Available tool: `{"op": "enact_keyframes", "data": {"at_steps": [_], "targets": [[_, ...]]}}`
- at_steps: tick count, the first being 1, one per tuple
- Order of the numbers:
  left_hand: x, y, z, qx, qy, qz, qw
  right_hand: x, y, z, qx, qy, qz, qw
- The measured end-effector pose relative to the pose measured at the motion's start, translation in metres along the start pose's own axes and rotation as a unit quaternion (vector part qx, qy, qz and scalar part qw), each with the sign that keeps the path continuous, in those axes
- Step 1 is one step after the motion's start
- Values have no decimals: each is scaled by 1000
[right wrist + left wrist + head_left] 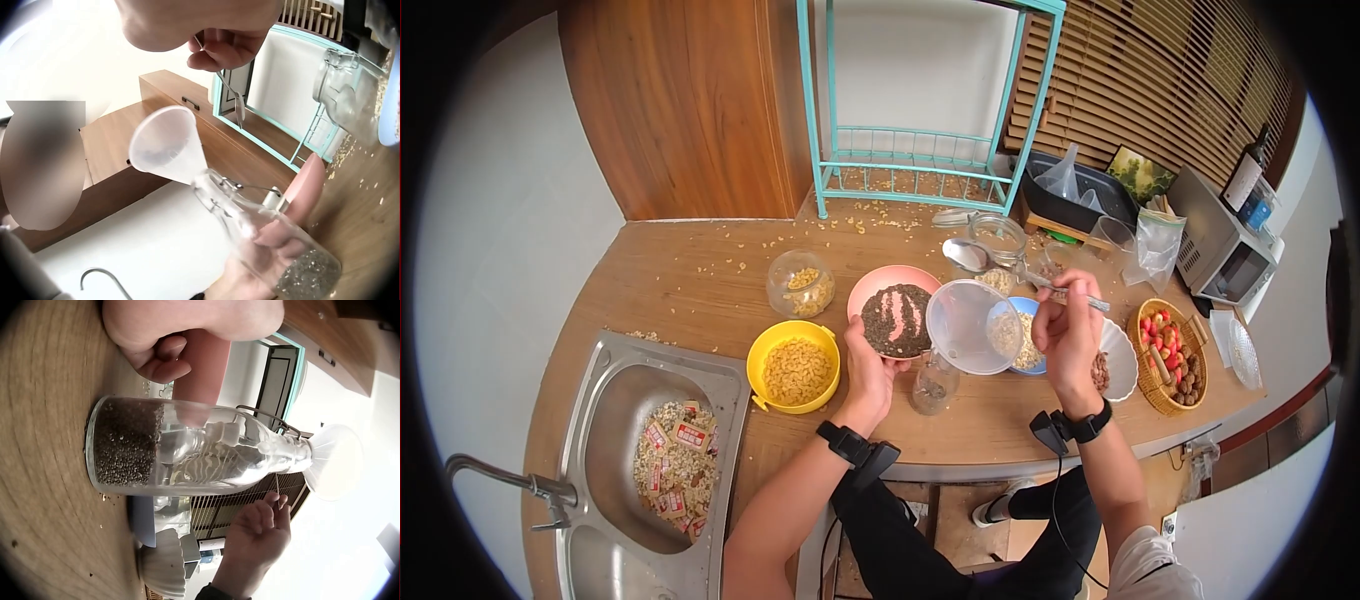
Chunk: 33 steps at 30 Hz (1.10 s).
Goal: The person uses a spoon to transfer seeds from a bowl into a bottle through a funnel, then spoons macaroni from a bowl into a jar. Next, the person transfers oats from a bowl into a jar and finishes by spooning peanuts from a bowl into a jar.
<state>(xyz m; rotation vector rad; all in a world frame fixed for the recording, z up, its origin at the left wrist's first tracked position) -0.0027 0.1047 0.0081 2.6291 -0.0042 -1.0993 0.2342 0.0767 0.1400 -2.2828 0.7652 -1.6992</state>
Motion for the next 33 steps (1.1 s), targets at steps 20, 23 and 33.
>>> {"op": "enact_keyframes", "data": {"at_steps": [20,23,33], "targets": [[-6,7,-5,-11,9,2,1000,-68,-8,-25,132,189,-7,973],[-5,5,-4,-13,19,1,1000,-62,-7,-24,141,225,21,964],[-5,3,-3,-33,43,19,998,-61,-7,-23,161,263,47,950]]}}
Point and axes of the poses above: each hand's wrist, its own y-axis away from the middle knuckle, its own z-axis out of the back of the hand, x = y × z, the point moved 5 cm from there along -y, towards the middle knuckle, and after that the axes turned 9 degrees about -x, right-handed, at the moved point
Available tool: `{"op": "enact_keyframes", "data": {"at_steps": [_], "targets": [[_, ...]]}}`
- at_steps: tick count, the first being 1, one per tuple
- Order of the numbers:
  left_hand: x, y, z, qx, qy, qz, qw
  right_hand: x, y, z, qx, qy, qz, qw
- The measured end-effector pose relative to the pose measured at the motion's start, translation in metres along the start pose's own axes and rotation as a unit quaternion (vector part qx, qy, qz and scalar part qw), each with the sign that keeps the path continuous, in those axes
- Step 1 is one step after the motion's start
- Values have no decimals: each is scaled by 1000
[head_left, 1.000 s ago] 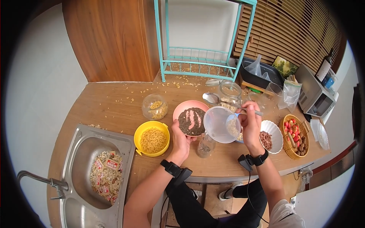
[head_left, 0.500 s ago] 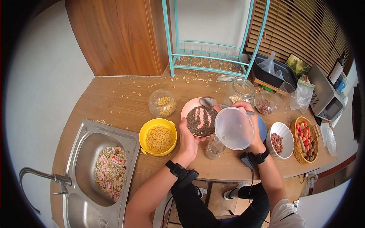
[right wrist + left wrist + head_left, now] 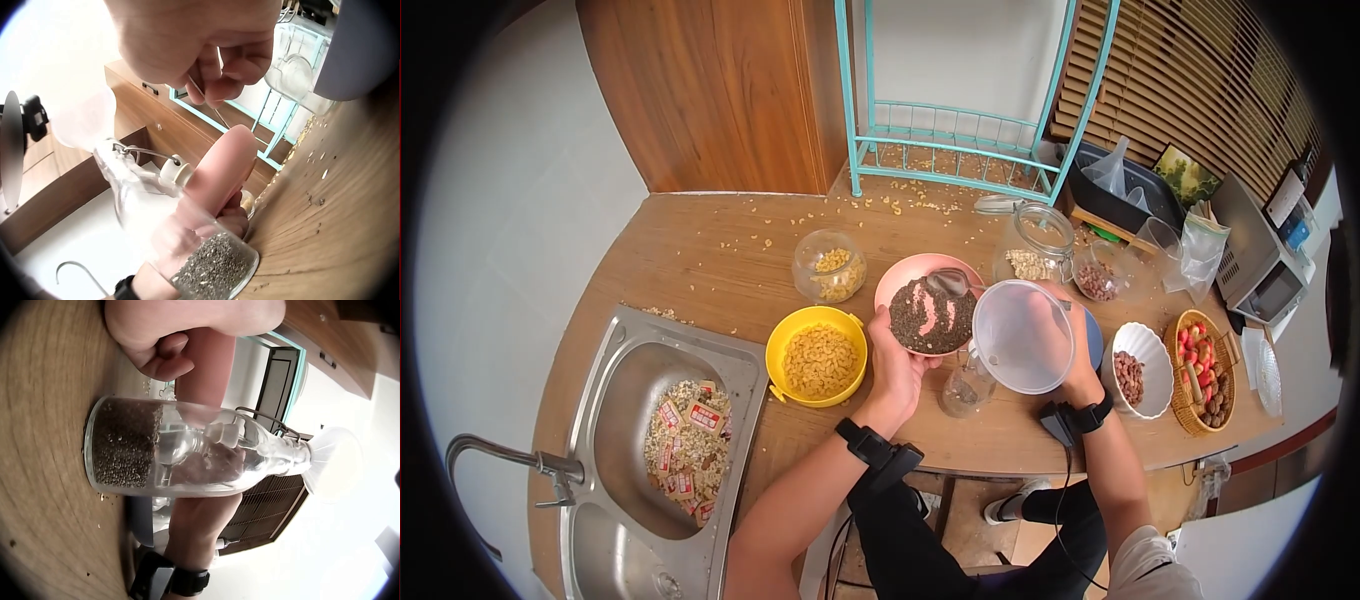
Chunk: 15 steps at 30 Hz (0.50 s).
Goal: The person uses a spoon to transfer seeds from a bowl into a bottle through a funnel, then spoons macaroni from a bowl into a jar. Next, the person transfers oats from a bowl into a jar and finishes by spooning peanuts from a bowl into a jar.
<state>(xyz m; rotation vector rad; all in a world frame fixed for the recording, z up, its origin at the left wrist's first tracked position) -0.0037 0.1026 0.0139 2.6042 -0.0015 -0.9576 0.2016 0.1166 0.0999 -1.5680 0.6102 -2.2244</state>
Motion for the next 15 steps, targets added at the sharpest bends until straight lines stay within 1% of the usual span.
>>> {"op": "enact_keyframes", "data": {"at_steps": [1,2,4,5,7,11,13,14,15], "targets": [[0,0,0,1,2,-4,1000,-7,2,-1,7,-48,-50,998],[0,0,0,2,4,-7,1000,-6,2,-1,8,-48,-50,998],[-1,0,0,9,2,-8,1000,-5,5,-6,49,-108,-93,989],[-1,0,0,16,-1,-10,1000,-4,6,-6,48,-107,-93,989],[-2,2,-2,11,-3,-11,1000,-3,9,-8,84,-109,-109,985],[-3,3,-2,15,-9,-19,1000,-5,12,-8,85,-129,-107,982],[-3,2,-3,14,-10,-14,1000,-7,10,-7,56,-132,-104,984],[-3,2,-3,15,-11,-10,1000,-7,9,-7,56,-132,-105,984],[-2,1,-2,14,-11,-9,1000,-4,7,-7,52,-112,-72,990]]}}
Point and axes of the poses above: each hand's wrist, its own y-axis away from the middle knuckle, its own z-axis out of the back of the hand, x = y × z, the point moved 5 cm from there along -y, towards the middle knuckle, and after that the axes turned 9 degrees about -x, right-handed, at the moved point
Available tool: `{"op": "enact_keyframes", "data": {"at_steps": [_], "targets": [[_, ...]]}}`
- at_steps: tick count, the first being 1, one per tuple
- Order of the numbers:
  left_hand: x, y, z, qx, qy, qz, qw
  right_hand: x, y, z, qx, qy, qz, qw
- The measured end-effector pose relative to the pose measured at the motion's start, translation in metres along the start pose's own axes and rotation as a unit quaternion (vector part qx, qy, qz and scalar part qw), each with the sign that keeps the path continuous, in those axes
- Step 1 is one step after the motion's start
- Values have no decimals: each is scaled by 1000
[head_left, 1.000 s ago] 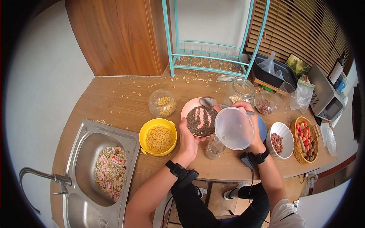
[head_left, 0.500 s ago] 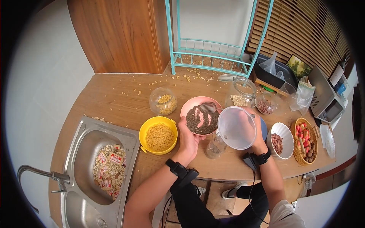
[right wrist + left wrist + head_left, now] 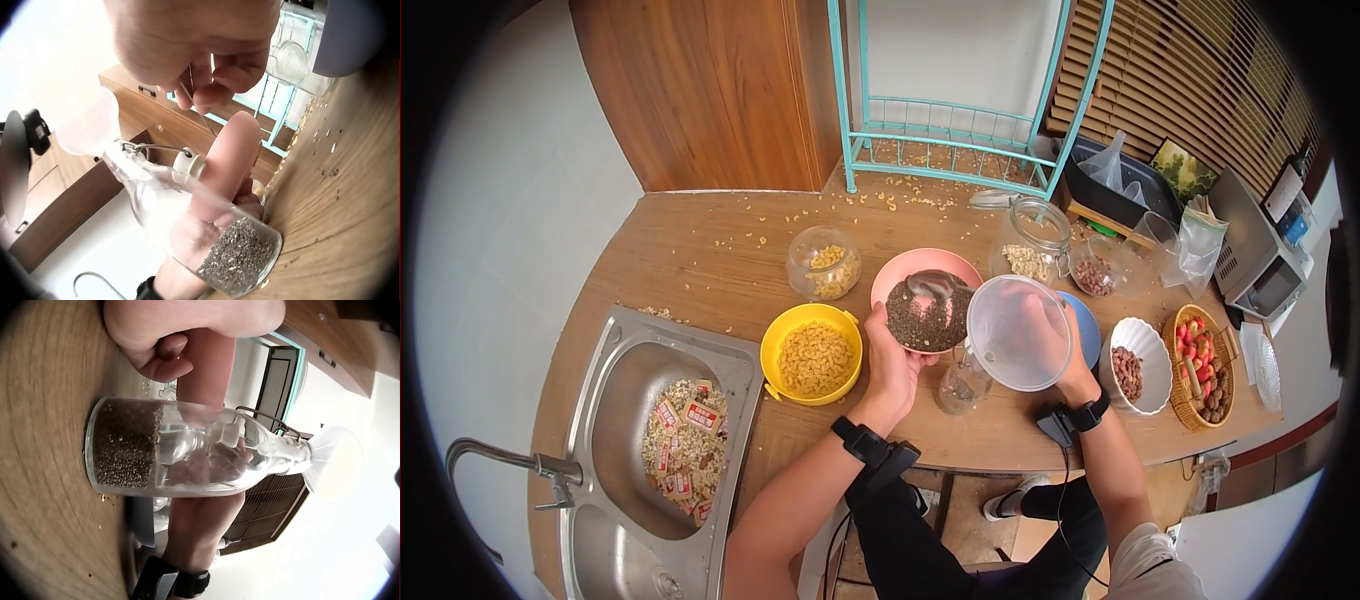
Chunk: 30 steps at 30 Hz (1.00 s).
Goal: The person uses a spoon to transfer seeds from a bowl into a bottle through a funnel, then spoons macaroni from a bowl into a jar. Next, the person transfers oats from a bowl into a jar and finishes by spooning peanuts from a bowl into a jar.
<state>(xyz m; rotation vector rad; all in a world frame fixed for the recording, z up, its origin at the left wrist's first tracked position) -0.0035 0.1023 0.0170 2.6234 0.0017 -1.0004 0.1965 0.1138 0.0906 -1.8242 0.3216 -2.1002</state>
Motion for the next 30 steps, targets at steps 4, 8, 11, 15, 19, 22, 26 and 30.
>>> {"op": "enact_keyframes", "data": {"at_steps": [4,8,11,15,19,22,26,30], "targets": [[1,-2,1,2,-9,0,1000,-4,-3,2,-16,6,9,1000],[-1,0,-1,10,-17,-10,1000,-2,-5,2,-19,17,10,1000],[0,0,0,11,-18,-10,1000,0,-5,1,-7,67,43,997],[-1,1,-1,7,-31,-5,999,0,-3,-4,30,31,-4,999],[3,-2,5,30,-69,-3,997,-6,-2,-5,62,-54,-74,994],[1,1,-1,17,-57,-8,998,-4,-2,-4,29,-23,-95,995],[1,1,0,-6,-48,-7,999,-6,-5,-5,2,-63,-79,995],[0,1,0,3,-50,-12,999,-9,-4,-4,5,-68,-88,994]]}}
Point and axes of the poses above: each hand's wrist, its own y-axis away from the middle knuckle, its own z-axis out of the back of the hand, x = y × z, the point moved 5 cm from there along -y, towards the middle knuckle, and after that the axes turned 9 degrees about -x, right-handed, at the moved point
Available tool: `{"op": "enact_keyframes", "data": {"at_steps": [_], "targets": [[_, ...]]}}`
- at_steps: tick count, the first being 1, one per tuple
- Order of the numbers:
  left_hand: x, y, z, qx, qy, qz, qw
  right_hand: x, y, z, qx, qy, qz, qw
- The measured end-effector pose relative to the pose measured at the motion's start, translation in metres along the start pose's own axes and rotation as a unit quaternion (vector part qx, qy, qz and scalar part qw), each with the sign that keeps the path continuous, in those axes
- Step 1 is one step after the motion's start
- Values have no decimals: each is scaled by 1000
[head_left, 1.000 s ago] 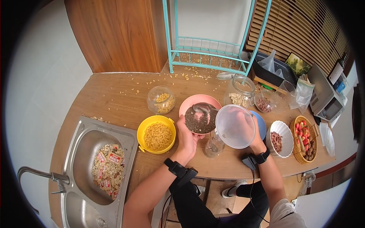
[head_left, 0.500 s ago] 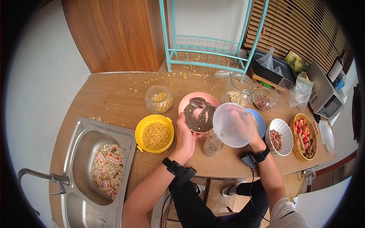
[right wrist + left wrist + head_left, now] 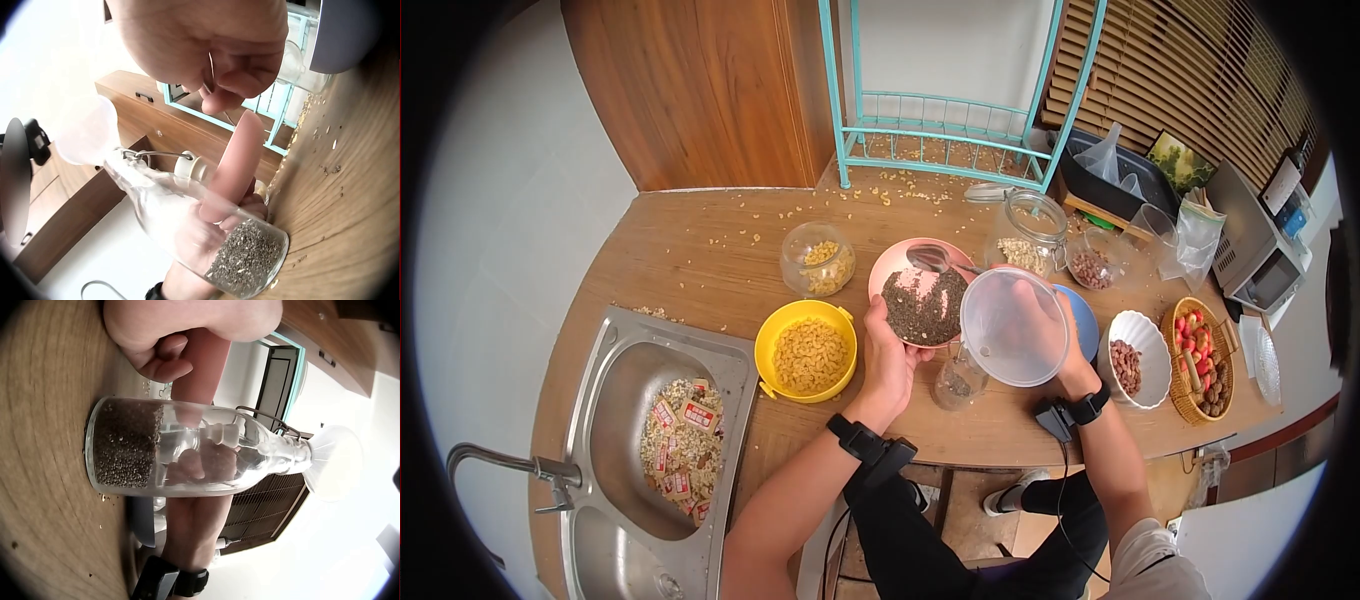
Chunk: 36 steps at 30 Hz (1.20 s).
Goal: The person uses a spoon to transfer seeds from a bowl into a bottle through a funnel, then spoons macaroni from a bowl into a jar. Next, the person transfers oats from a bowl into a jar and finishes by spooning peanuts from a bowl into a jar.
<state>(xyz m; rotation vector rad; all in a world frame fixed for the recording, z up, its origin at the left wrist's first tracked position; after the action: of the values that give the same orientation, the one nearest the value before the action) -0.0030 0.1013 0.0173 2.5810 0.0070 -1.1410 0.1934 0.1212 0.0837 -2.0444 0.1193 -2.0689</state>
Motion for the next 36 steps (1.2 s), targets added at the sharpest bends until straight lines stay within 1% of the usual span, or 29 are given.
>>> {"op": "enact_keyframes", "data": {"at_steps": [3,5,6,8,10,11,14,15,16,17,19,23,25,28,29,31,32,34,36], "targets": [[-1,1,1,-1,0,-4,1000,4,4,-3,10,6,-9,1000],[-2,3,-1,28,-9,-5,1000,4,5,-4,17,15,-13,1000],[-2,2,-2,28,-10,-5,1000,3,5,-6,33,-4,-6,999],[-2,1,-2,-3,12,-12,1000,-1,5,-6,49,-22,2,999],[0,-1,1,2,13,-9,1000,-9,5,-4,78,-44,-52,995],[1,-2,2,8,14,-6,1000,-12,5,-1,78,-44,-52,995],[2,-2,2,11,10,-3,1000,-15,3,2,68,-37,-56,995],[3,-4,5,11,10,-3,1000,-13,3,1,50,-48,-44,997],[4,-6,6,25,3,-1,1000,-11,2,1,32,-60,-31,997],[5,-7,7,39,-4,1,999,-11,2,1,32,-59,-31,997],[5,-5,6,31,-6,3,999,-11,2,3,22,-29,-25,999],[2,-2,3,18,-7,9,1000,-9,3,1,29,-24,-27,999],[3,-4,5,26,-9,7,1000,-14,3,2,42,-54,-56,996],[3,-4,5,31,-10,2,999,-15,3,4,38,-63,-76,994],[2,-4,5,28,-10,-1,1000,-16,3,4,37,-63,-76,994],[-1,0,2,25,-11,-1,1000,-15,1,4,22,-50,-42,998],[-2,1,1,21,-12,-1,1000,-14,1,3,22,-50,-42,998],[-2,1,0,23,-10,0,1000,-14,3,2,7,-83,-76,994],[-1,0,1,25,-7,1,1000,-19,1,4,0,-75,-79,994]]}}
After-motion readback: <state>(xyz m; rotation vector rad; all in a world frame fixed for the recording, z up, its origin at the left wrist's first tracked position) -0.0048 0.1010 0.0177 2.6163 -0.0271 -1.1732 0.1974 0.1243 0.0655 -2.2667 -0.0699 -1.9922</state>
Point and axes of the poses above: each hand's wrist, its own y-axis away from the middle knuckle, its own z-axis out of the back of the hand, x = y × z, the point moved 5 cm from there along -y, towards the middle knuckle, and after that the axes turned 9 degrees about -x, right-handed, at the moved point
